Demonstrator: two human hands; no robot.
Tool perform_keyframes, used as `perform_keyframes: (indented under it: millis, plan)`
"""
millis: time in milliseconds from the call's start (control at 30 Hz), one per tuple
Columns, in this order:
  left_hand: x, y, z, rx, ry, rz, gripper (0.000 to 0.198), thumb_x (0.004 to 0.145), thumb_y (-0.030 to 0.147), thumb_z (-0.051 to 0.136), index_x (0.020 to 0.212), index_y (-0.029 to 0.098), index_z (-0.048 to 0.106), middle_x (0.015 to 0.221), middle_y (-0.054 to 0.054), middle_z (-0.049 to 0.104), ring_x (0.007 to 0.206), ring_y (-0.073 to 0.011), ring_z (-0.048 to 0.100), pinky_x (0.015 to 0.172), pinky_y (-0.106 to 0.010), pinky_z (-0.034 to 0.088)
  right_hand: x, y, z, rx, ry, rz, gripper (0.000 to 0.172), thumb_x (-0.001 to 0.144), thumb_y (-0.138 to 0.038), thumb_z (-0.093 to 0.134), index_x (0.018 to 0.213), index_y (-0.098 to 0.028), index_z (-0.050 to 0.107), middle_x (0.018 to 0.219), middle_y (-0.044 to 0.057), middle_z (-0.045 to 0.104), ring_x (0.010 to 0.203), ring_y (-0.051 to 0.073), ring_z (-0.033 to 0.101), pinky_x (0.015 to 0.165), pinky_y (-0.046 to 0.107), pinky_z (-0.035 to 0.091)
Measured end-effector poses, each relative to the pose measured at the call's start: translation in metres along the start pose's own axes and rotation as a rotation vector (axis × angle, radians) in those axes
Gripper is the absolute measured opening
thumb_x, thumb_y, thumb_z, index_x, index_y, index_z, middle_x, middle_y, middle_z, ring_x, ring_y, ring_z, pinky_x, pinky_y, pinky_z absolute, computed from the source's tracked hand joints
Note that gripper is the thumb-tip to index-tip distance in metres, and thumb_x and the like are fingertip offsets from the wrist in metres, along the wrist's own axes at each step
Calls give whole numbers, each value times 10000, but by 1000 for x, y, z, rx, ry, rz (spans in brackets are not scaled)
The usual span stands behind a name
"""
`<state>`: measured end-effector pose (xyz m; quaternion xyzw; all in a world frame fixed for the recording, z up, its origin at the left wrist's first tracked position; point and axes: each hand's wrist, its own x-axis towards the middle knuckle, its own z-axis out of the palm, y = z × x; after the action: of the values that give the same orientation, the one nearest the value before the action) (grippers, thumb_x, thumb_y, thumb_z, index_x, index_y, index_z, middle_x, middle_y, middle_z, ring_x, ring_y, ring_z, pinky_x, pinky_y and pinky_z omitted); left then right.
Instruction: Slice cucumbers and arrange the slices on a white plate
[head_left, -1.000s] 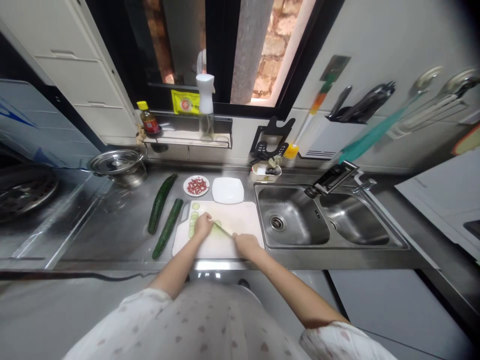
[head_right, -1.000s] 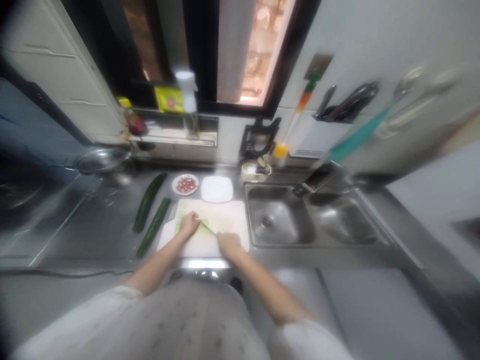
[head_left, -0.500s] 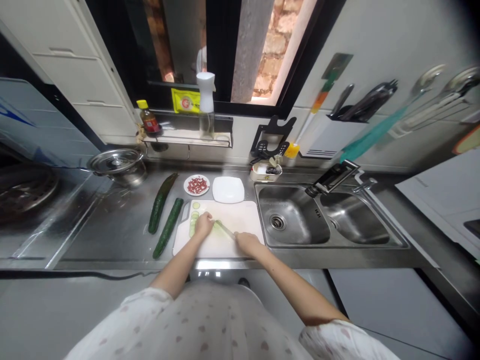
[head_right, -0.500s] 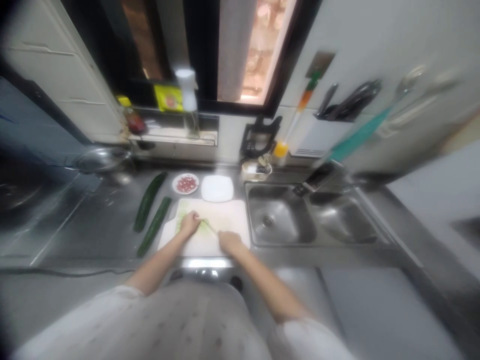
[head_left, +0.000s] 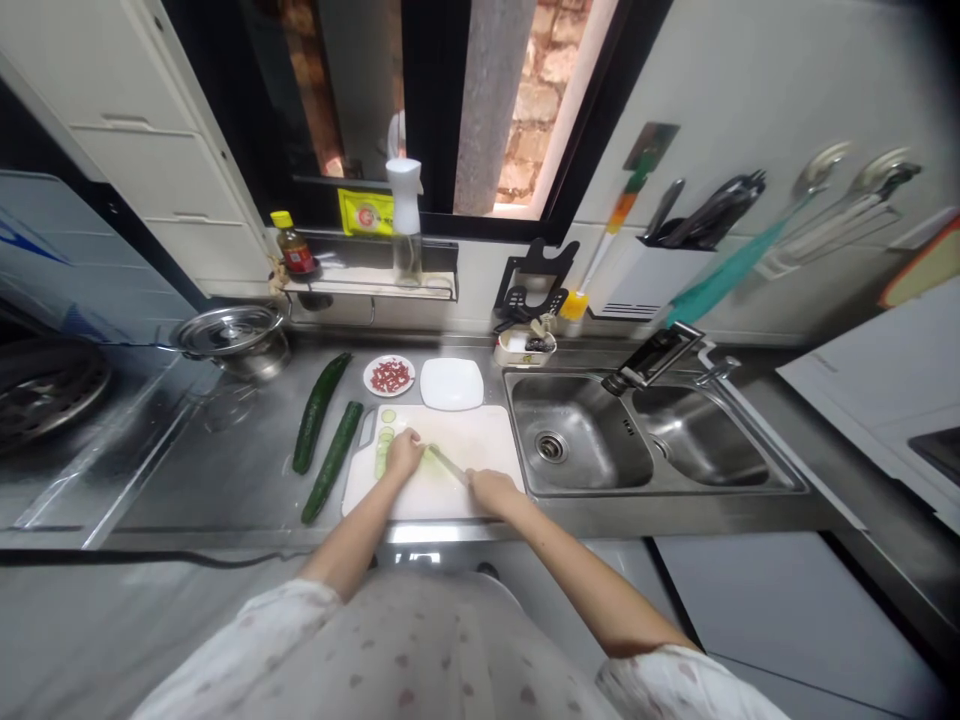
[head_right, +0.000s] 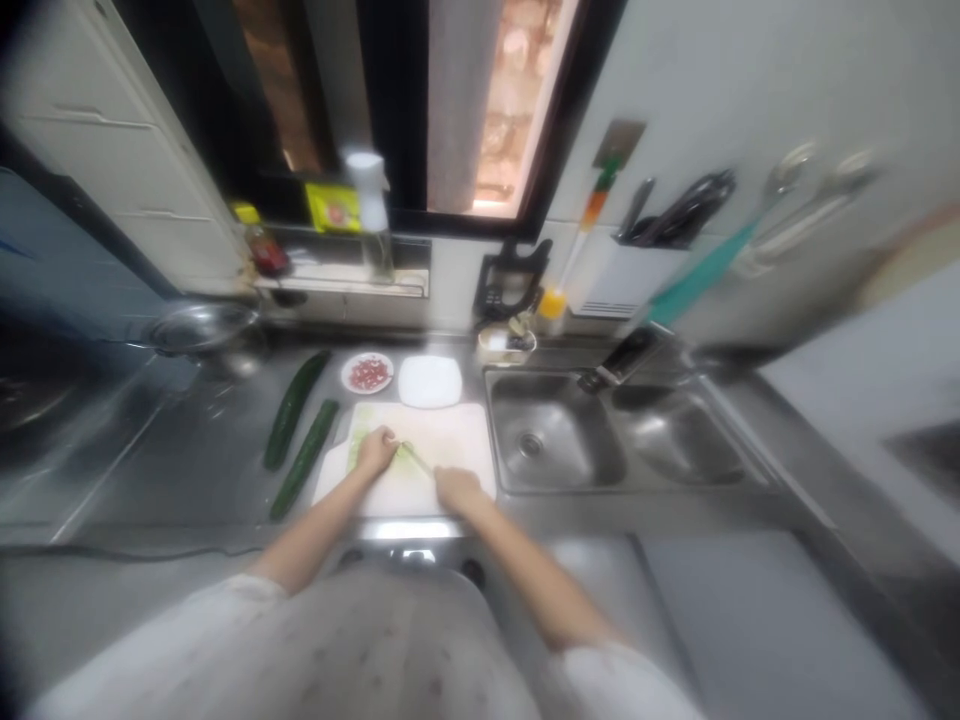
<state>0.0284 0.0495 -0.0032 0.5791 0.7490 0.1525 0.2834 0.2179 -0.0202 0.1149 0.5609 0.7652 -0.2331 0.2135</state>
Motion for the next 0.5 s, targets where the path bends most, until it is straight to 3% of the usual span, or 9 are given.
perform_keyframes:
  millis: [500]
  plan:
    - [-4, 1, 1, -7, 13, 25, 138, 787, 209, 597, 923, 190, 615, 877, -47, 662, 861, -178, 613, 741, -247, 422, -23, 13, 22, 51, 37, 45, 304, 906, -208, 379, 1142, -160, 564, 1029, 160, 670, 970, 252, 645, 741, 330, 472]
